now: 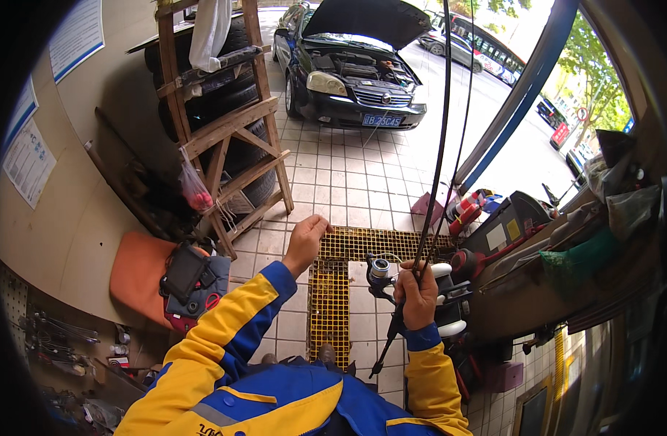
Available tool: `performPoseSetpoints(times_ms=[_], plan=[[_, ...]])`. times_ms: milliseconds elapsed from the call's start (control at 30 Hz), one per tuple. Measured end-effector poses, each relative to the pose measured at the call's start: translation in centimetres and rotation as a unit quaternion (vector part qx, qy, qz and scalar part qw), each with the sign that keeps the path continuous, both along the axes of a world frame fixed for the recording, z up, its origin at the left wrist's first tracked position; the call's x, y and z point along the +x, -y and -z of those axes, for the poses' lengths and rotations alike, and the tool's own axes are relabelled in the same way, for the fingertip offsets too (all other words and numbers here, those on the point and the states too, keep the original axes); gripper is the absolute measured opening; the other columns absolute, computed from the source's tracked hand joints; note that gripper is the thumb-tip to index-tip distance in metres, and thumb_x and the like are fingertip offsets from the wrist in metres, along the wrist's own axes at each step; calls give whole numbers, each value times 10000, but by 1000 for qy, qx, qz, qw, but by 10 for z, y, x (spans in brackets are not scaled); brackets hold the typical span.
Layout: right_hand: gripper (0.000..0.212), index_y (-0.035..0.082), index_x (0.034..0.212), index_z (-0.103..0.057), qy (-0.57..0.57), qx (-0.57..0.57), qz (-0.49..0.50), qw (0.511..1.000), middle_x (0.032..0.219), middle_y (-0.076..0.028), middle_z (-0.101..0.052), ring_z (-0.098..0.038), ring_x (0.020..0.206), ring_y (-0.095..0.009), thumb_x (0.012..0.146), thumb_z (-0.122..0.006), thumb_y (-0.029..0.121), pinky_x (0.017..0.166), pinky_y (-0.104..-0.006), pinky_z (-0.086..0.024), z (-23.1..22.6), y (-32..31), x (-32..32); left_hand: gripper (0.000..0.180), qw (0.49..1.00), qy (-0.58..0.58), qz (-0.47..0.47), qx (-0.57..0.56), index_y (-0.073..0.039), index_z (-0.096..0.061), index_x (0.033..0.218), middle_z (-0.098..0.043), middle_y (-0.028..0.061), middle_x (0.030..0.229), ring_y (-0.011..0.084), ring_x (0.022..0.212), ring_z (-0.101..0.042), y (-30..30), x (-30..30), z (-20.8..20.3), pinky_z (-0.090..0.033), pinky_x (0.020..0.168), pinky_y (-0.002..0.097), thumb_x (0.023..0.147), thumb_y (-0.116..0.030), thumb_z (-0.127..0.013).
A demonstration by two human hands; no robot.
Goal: The person assembles a fishing rod by attaching the reel and threading the line through the guides. They rotate the reel handle to test the mechanism and pull the line taut to ensure proper alignment.
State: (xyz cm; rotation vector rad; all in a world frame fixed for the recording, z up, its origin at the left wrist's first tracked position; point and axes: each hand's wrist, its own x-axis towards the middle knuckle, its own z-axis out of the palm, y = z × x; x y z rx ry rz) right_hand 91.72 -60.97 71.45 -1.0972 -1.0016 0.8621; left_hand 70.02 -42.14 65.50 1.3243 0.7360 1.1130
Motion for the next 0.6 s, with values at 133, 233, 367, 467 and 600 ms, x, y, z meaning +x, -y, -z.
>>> performPoseSetpoints(times_ms=[133, 233, 367, 467, 600], plan=[[133, 49, 1198, -599, 5, 19, 6, 1000, 739, 27, -516, -468, 593, -43, 1108, -568, 142, 515, -211, -387, -5, -1, 2, 247, 999, -25, 20, 27, -33, -675, 1044, -443, -74, 673, 25, 547, -372, -14, 6, -20, -302, 483, 214, 1098, -213, -515], [138, 40, 1190, -608, -12, 36, 21, 999, 737, 37, -533, -472, 573, -33, 1113, -574, 150, 507, -201, -396, -9, -8, 8, 234, 999, 17, -24, 28, -43, -602, 1239, -427, -70, 749, 25, 600, -364, 3, 18, -23, -320, 522, 207, 1072, -154, -483], [154, 50, 1185, -615, -56, 49, 28, 997, 792, 27, -548, -484, 606, -38, 1121, -561, 179, 530, -203, -408, -13, -26, 17, 246, 991, 86, -78, 68, -59, -613, 1239, -406, -66, 721, 30, 615, -344, 51, 31, -6, -318, 543, 210, 1104, -109, -413], [148, 67, 1208, -607, -61, 62, 11, 996, 831, 14, -569, -530, 640, -56, 1116, -567, 177, 557, -221, -432, -15, -41, 18, 239, 994, 93, -56, 12, -46, -636, 1227, -405, -70, 737, 31, 634, -347, 80, 40, 5, -308, 553, 208, 1133, -124, -430], [165, 68, 1229, -610, -66, 76, 4, 995, 845, 12, -574, -542, 651, -64, 1115, -575, 181, 582, -228, -450, -19, -59, 6, 310, 995, 14, -43, 90, -33, -551, 1405, -408, -70, 766, 42, 683, -377, 111, 45, 5, -373, 633, 218, 1137, -127, -427]])
